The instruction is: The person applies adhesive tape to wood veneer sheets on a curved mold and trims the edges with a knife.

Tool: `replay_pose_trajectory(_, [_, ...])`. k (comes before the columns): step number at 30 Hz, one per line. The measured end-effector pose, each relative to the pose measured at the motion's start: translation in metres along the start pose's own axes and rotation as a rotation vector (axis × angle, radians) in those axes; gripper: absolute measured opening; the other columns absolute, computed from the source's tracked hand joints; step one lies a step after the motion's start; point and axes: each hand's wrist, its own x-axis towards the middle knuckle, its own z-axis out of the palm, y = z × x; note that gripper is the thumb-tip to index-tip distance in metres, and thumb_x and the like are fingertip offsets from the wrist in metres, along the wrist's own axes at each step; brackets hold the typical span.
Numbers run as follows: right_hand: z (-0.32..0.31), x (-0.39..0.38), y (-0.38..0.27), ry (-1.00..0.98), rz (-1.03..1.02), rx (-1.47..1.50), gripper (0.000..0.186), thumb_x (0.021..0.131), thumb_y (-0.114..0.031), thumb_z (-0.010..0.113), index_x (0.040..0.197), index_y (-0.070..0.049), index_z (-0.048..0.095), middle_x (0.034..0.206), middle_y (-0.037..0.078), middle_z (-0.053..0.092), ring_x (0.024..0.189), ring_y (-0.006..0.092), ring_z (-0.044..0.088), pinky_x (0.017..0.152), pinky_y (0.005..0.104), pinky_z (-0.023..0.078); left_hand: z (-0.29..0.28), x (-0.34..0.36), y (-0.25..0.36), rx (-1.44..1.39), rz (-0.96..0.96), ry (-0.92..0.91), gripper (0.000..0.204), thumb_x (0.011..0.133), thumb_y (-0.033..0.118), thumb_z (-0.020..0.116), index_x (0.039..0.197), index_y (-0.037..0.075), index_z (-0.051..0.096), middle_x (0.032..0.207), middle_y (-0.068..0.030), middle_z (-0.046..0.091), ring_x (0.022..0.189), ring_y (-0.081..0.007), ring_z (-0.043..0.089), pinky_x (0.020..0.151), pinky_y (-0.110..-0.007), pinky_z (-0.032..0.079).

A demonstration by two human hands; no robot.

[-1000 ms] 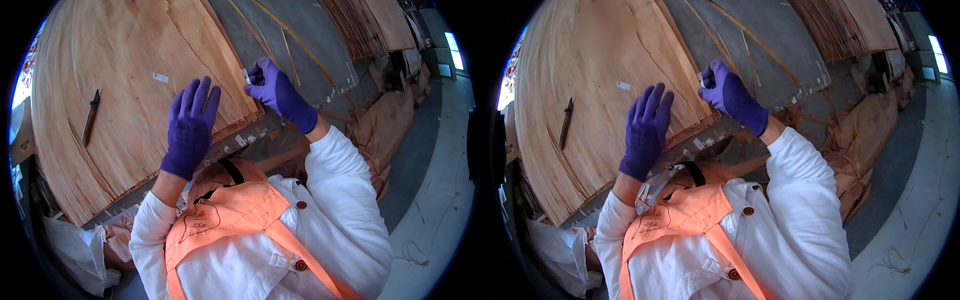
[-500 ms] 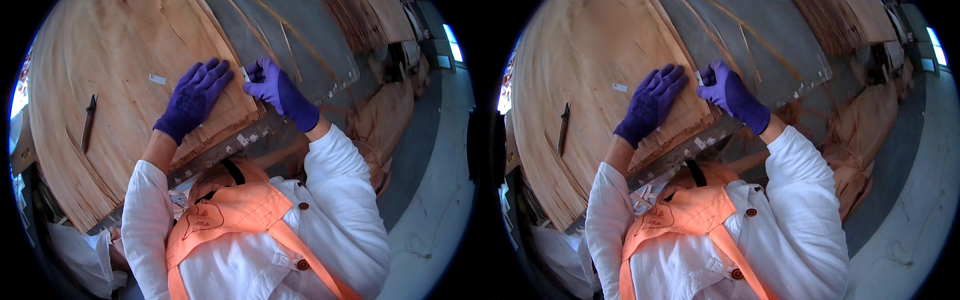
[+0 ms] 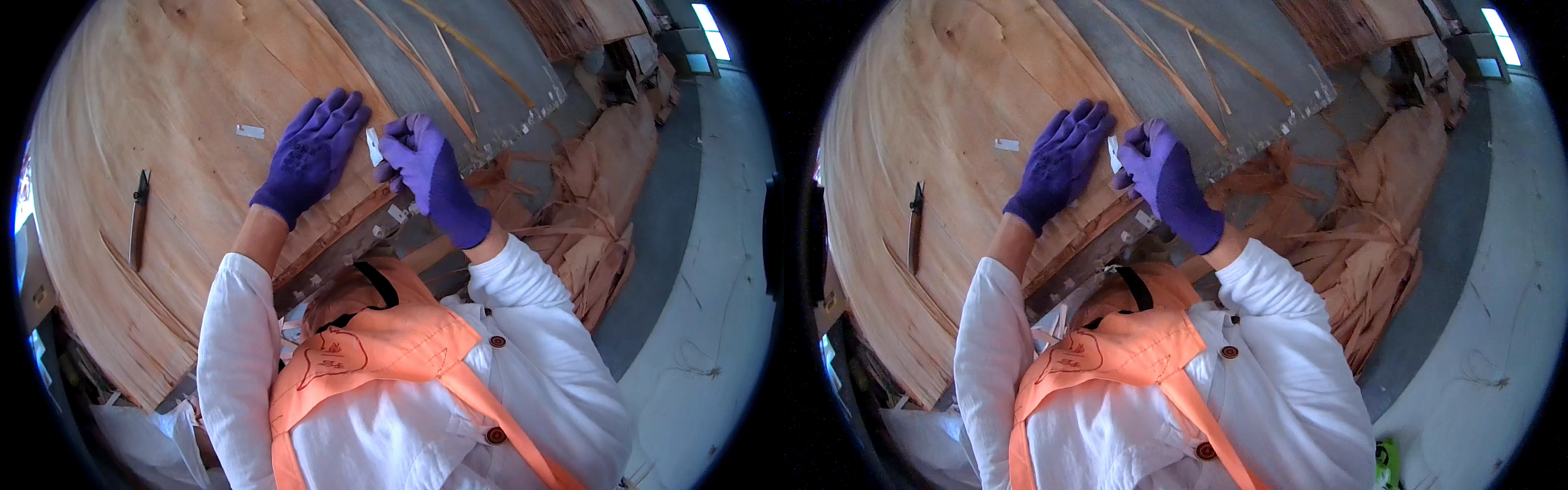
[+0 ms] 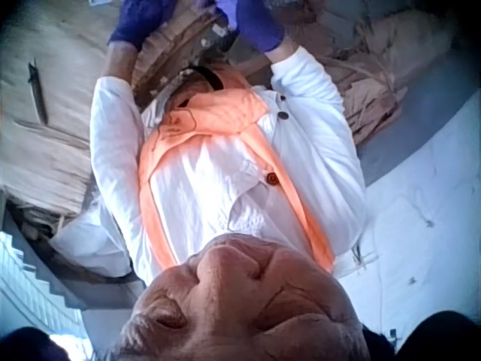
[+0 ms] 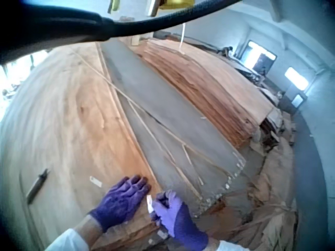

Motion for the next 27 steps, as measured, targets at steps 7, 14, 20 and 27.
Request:
replay_pose_trajectory(7, [0.022, 0.003, 0.006, 0.196, 0.024, -0.161, 0.021, 0.086, -0.011, 0.059, 0.094, 0.004, 0.047, 0.068, 0.01, 0.059, 0.049, 0.0166, 0.061, 0.039, 0.0274, 0.045, 0.005, -0.006, -0.004, 0.036, 0.007, 0.024, 0.046, 0.085, 0.015, 0.044, 0.131, 0.006, 0.045, 0.138, -0.012, 0.043, 0.13, -0.0274, 0.037, 0.109, -0.04, 0.025])
replay_pose_trajectory(14, [0.013, 0.039, 0.029, 0.266, -0.071, -0.721, 0.027, 0.082, -0.019, 0.066, 0.088, 0.005, 0.054, 0.063, 0.013, 0.062, 0.046, 0.0191, 0.062, 0.041, 0.0283, 0.048, 0.01, -0.003, -0.004, 0.015, 0.04, 0.084, 0.044, 0.086, 0.014, 0.043, 0.128, 0.005, 0.047, 0.136, -0.0135, 0.044, 0.129, -0.028, 0.038, 0.109, -0.04, 0.026])
replay_pose_trajectory(20, [0.018, 0.037, 0.007, 0.154, -0.007, -0.993, 0.033, 0.082, -0.026, 0.066, 0.083, 0.006, 0.057, 0.059, 0.014, 0.063, 0.047, 0.0209, 0.063, 0.048, 0.0305, 0.051, 0.015, -0.008, -0.009, 0.02, 0.032, 0.118, 0.043, 0.086, 0.015, 0.042, 0.128, 0.004, 0.047, 0.136, -0.0137, 0.045, 0.129, -0.0275, 0.038, 0.109, -0.041, 0.026])
replay_pose_trajectory(27, [0.018, 0.029, 0.006, 0.174, -0.112, -1.225, 0.04, 0.083, -0.034, 0.062, 0.091, 0.005, 0.057, 0.078, 0.022, 0.065, 0.073, 0.0327, 0.066, 0.069, 0.0399, 0.052, 0.017, -0.006, -0.006, 0.038, 0.029, 0.119, 0.043, 0.086, 0.015, 0.043, 0.128, 0.005, 0.048, 0.136, -0.0126, 0.046, 0.129, -0.0274, 0.038, 0.109, -0.04, 0.026])
